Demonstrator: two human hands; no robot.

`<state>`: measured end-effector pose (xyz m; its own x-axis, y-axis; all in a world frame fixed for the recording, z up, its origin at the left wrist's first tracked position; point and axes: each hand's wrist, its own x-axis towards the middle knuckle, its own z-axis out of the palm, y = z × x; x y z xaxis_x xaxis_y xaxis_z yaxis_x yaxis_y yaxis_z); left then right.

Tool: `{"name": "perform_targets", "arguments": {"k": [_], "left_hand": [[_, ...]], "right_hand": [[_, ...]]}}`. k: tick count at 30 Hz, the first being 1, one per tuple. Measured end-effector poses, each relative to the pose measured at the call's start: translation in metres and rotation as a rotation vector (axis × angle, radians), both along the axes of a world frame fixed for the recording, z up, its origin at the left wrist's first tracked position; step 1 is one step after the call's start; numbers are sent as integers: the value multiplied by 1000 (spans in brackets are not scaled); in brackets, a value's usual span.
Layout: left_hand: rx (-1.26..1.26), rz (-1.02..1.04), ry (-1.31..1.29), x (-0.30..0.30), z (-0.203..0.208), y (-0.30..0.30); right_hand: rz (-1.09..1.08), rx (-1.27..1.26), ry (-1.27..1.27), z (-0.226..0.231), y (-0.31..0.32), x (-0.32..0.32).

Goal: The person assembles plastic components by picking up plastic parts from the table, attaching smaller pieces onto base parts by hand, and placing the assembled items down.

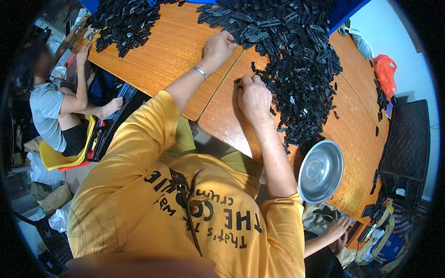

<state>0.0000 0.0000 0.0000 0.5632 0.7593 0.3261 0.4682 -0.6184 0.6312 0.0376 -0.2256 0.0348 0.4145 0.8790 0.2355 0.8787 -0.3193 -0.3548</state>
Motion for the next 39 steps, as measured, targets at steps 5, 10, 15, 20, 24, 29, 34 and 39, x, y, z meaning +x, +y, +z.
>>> {"name": "perform_targets", "arguments": {"k": [5, 10, 15, 20, 24, 29, 34, 39], "left_hand": [[-175, 50, 51, -13, 14, -2], [-266, -39, 106, -54, 27, -9], [-882, -184, -385, -81, 6, 0], [-1404, -606, -718, -108, 24, -23], [-1410, -656, -774, -116, 37, -37], [-1303, -687, -709, -119, 49, -43], [-1223, -651, -636, -121, 60, -54], [-1112, -659, -629, -120, 64, -63]], "right_hand": [[52, 32, 19, -5, -1, 8], [43, 143, 118, 1, -5, 4], [53, 323, 175, 20, 7, -8], [85, 633, 279, 29, 22, -22], [92, 774, 328, 42, 30, -33], [116, 795, 308, 42, 31, -37], [118, 786, 308, 41, 28, -37], [112, 765, 319, 42, 28, -37]]}}
